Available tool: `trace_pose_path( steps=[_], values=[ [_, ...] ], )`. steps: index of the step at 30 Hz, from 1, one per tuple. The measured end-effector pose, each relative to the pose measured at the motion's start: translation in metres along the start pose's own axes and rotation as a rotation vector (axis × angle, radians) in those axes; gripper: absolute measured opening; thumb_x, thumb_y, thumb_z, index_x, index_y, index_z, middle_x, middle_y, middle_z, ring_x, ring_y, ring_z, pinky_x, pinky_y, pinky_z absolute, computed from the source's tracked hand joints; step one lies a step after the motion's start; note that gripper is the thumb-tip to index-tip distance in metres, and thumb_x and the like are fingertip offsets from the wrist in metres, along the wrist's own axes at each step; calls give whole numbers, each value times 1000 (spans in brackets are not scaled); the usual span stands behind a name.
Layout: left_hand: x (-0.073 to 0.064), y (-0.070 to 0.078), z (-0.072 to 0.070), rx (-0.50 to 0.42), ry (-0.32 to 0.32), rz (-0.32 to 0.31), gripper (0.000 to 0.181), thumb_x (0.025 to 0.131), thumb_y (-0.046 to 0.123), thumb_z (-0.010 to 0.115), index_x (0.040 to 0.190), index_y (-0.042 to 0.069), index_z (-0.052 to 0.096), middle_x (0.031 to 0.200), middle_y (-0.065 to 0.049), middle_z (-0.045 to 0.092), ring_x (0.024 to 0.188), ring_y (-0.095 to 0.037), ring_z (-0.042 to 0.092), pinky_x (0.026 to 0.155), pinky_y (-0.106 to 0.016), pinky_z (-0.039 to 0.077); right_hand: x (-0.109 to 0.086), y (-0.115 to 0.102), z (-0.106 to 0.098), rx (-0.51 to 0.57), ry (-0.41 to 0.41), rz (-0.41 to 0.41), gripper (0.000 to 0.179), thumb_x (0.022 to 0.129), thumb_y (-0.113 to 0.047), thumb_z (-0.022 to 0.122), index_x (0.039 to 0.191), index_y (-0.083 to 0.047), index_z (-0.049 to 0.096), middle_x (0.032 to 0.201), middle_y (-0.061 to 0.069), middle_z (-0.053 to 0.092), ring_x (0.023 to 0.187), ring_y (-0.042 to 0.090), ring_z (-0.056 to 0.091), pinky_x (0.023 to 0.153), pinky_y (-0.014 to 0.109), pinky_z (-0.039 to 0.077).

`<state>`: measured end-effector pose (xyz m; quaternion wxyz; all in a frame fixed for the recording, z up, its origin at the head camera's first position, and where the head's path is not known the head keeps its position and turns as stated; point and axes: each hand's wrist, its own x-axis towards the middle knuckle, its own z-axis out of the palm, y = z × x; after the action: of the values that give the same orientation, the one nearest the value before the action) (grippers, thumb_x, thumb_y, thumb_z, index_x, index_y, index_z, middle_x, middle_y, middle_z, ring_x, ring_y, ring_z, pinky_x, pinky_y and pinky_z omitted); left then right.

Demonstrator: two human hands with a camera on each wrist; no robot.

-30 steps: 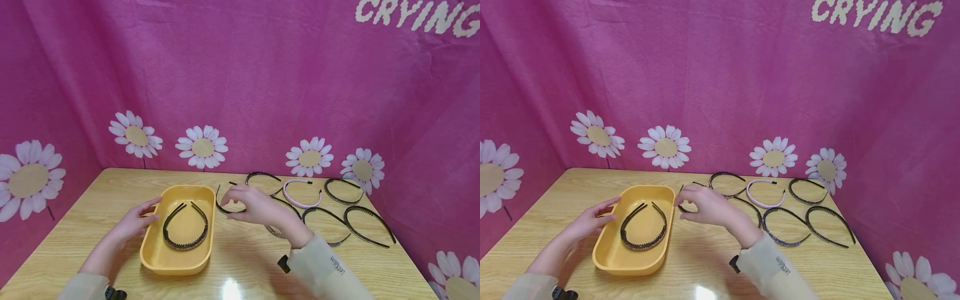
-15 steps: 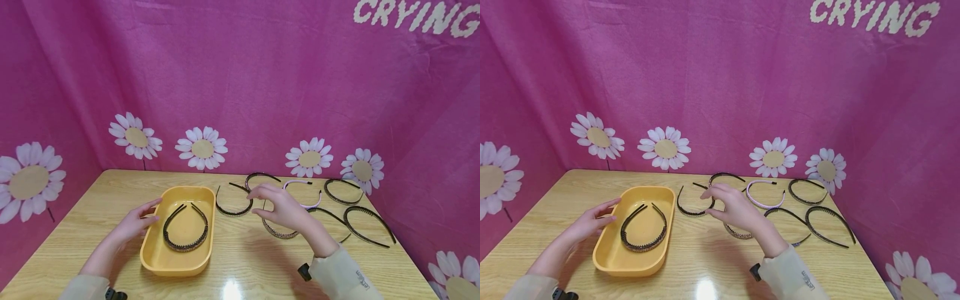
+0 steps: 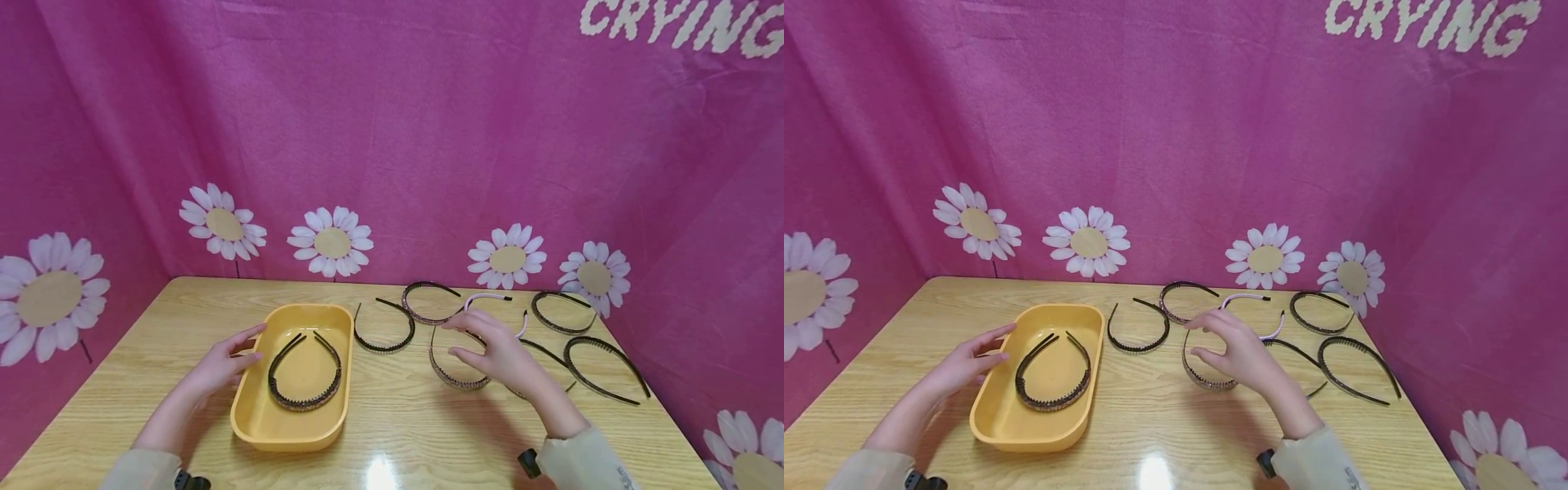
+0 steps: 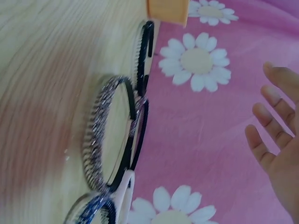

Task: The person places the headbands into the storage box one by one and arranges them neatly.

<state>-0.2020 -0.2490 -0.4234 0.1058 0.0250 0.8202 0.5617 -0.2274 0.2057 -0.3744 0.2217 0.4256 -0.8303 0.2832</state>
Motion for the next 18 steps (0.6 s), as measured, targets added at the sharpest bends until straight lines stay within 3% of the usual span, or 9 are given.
trace_pose_path(
  steps=[6,14,18],
  values=[
    [1,-1,0,-16,-1,12,59,96,14,52,149,8,27,142,-36,28,114,-38,51,80,-42,55,-16,11,-6,-4,-9,16,39,74,-9,79,110,-10,65,111,-1,65,109,17,56,100,20,39],
    [0,-2,1,-61,-5,32,59,96,11,51,149,5,26,139,-36,30,101,-28,59,74,-38,56,-36,26,-6,10,-56,31,43,72,-8,80,111,-11,64,113,-2,64,110,16,54,99,18,37],
    [0,-1,1,-65,-7,32,59,96,11,51,149,5,25,139,-36,31,98,-24,60,72,-36,56,-44,32,-7,28,-113,79,44,74,-11,80,114,-13,64,117,-5,62,114,15,53,101,16,35]
  ],
)
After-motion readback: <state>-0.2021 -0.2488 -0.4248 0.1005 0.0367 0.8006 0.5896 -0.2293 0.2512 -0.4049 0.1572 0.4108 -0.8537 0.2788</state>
